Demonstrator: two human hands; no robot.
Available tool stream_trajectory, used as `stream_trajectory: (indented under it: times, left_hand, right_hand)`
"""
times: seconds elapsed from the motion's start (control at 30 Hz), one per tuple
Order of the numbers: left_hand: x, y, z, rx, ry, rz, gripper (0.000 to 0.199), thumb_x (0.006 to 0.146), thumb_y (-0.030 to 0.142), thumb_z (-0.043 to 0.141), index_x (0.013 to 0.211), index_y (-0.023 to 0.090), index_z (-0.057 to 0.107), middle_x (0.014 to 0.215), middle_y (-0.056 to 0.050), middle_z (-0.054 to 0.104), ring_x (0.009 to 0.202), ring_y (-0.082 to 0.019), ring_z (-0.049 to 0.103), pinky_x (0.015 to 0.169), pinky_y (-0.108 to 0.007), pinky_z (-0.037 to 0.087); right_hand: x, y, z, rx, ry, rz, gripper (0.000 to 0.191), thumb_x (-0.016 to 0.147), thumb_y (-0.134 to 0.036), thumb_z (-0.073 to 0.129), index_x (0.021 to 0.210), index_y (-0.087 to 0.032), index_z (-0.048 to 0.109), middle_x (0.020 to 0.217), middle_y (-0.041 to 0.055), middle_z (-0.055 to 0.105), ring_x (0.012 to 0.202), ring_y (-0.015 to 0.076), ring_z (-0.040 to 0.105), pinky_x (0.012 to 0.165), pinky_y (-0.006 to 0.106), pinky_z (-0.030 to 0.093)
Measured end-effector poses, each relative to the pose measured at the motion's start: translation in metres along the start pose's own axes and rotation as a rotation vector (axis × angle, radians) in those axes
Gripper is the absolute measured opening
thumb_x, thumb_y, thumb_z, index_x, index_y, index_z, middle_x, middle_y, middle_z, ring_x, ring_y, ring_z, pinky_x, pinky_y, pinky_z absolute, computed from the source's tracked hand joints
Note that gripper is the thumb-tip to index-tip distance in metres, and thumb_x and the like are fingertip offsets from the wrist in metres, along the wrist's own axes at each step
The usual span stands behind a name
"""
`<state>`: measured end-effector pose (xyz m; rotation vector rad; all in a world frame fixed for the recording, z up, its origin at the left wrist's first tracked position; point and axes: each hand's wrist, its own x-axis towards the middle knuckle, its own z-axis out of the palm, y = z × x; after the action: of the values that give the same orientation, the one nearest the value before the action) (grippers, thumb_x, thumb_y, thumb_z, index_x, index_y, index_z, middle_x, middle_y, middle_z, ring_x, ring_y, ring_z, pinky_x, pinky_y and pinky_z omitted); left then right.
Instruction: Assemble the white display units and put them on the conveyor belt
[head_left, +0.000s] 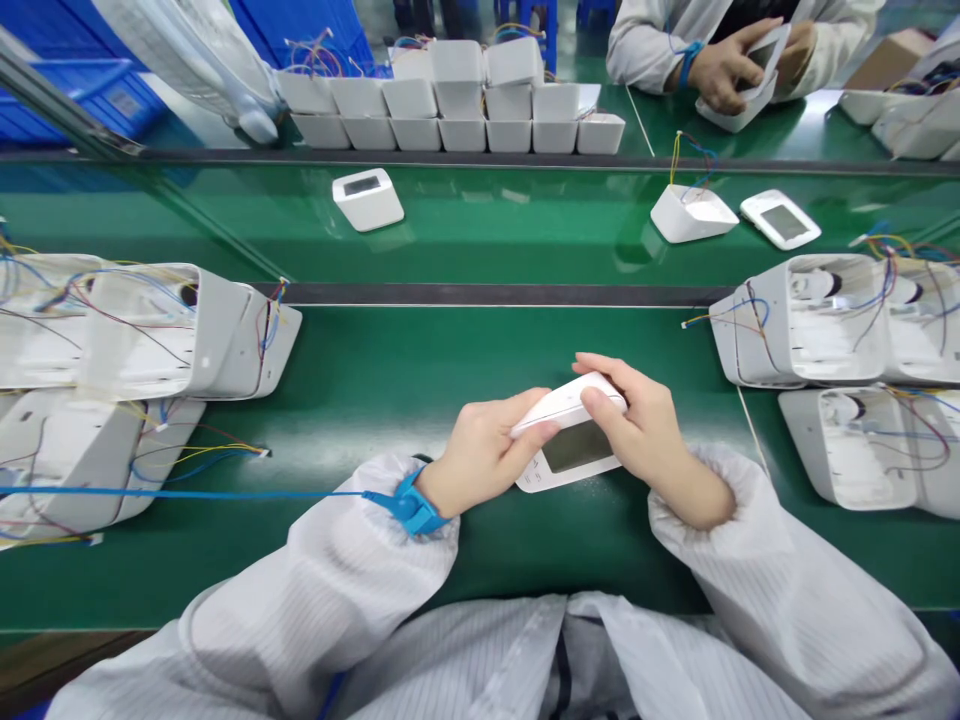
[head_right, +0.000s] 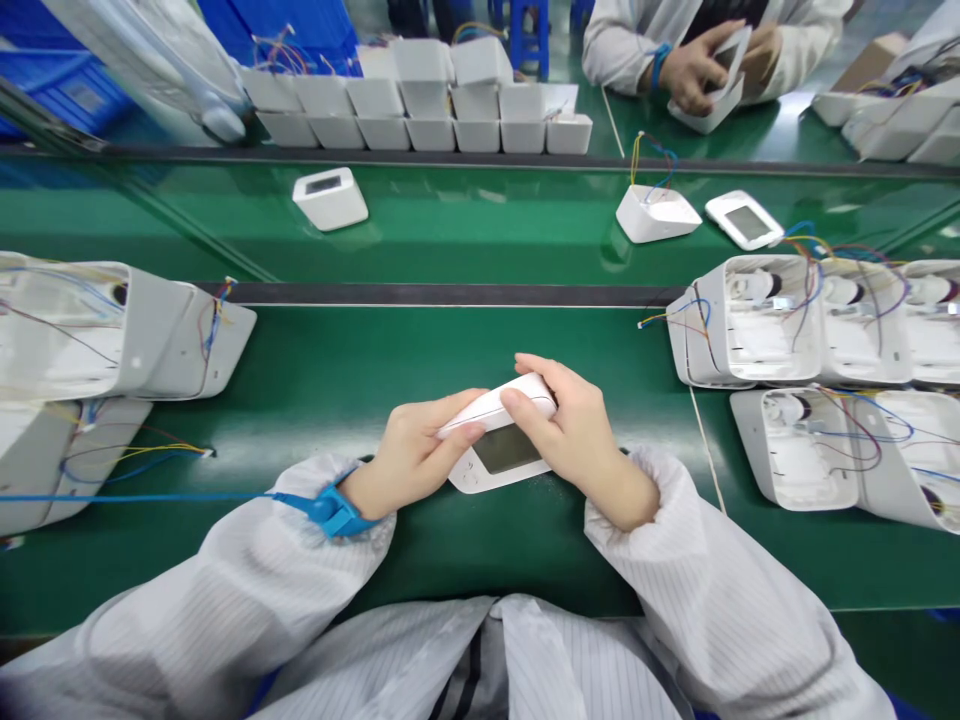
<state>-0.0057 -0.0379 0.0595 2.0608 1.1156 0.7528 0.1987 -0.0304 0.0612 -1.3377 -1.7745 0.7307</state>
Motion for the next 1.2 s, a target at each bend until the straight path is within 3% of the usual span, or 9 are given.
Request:
stream_trajectory:
  times: [0.2,0.47,0.6,0.73,0.83,1.0,1.13,1.2]
  left_hand:
    - [-0.001,0.001,0.000,0.069,0.029,0.049,0.034,0.098,0.040,0.043,0.116,0.020,0.063,0.077,0.001,0.070,0.063,-0.012,0.061,0.063,-0.023,0.045]
    - [-0.008,-0.001,0.008,0.121,0.084,0.151,0.035,0.098,0.037,0.043,0.122,0.017,0.059,0.073,0.001,0.070,0.058,-0.012,0.062,0.060,-0.023,0.045]
    - [-0.005,-0.002,0.008,0.050,0.063,0.090,0.036,0.097,0.037,0.044,0.122,0.017,0.060,0.083,-0.001,0.073,0.065,-0.014,0.065,0.064,-0.024,0.047]
    - [-0.001,-0.006,0.006,-0.065,0.107,-0.052,0.034,0.098,0.038,0.045,0.121,0.020,0.063,0.103,-0.002,0.074,0.084,-0.016,0.068,0.074,-0.025,0.050]
    - [-0.001,-0.007,0.007,-0.155,0.181,-0.093,0.034,0.098,0.039,0.047,0.121,0.021,0.064,0.108,-0.003,0.073,0.091,-0.017,0.068,0.078,-0.025,0.050]
    - [-0.003,-0.006,0.010,-0.201,0.152,-0.085,0.036,0.098,0.039,0.045,0.124,0.022,0.063,0.104,-0.002,0.073,0.083,-0.015,0.067,0.073,-0.024,0.050]
    - [-0.001,-0.010,0.010,-0.212,0.154,-0.079,0.036,0.098,0.039,0.046,0.125,0.022,0.063,0.109,-0.003,0.073,0.091,-0.017,0.068,0.080,-0.026,0.051]
    - [0.000,-0.014,0.011,-0.242,0.209,-0.091,0.037,0.097,0.041,0.048,0.123,0.021,0.064,0.115,-0.004,0.072,0.099,-0.020,0.067,0.085,-0.028,0.051]
  right_hand:
    - [-0.001,-0.003,0.000,-0.075,0.015,-0.026,0.029,0.092,-0.049,0.055,0.099,-0.023,0.067,0.097,0.0048,0.072,0.088,0.0221,0.067,0.079,0.037,0.052]
    - [0.001,-0.005,-0.008,-0.151,-0.018,-0.146,0.038,0.089,-0.057,0.055,0.089,-0.020,0.064,0.079,0.0039,0.070,0.071,0.0190,0.065,0.067,0.032,0.051]
    - [0.003,0.001,-0.005,-0.120,-0.025,-0.110,0.036,0.092,-0.055,0.052,0.095,-0.022,0.066,0.089,0.0048,0.072,0.081,0.0209,0.068,0.074,0.034,0.052]
    - [0.004,0.010,-0.001,-0.092,-0.004,-0.059,0.049,0.096,-0.055,0.044,0.126,-0.019,0.057,0.121,0.0110,0.067,0.105,0.0248,0.066,0.087,0.039,0.052]
    - [0.006,0.010,-0.004,-0.185,-0.080,-0.033,0.052,0.095,-0.058,0.043,0.121,-0.017,0.061,0.109,0.0109,0.072,0.094,0.0254,0.069,0.079,0.037,0.052]
    - [0.009,0.008,-0.011,-0.272,-0.127,-0.064,0.055,0.094,-0.062,0.041,0.107,-0.016,0.067,0.088,0.0081,0.074,0.075,0.0234,0.068,0.068,0.034,0.050]
    - [0.010,0.015,-0.010,-0.171,-0.105,-0.051,0.055,0.092,-0.065,0.044,0.115,-0.020,0.066,0.101,0.0083,0.073,0.087,0.0245,0.069,0.076,0.036,0.052]
    - [0.011,0.019,-0.008,-0.022,-0.074,-0.022,0.058,0.092,-0.066,0.045,0.125,-0.021,0.062,0.112,0.0085,0.071,0.097,0.0249,0.068,0.084,0.038,0.053]
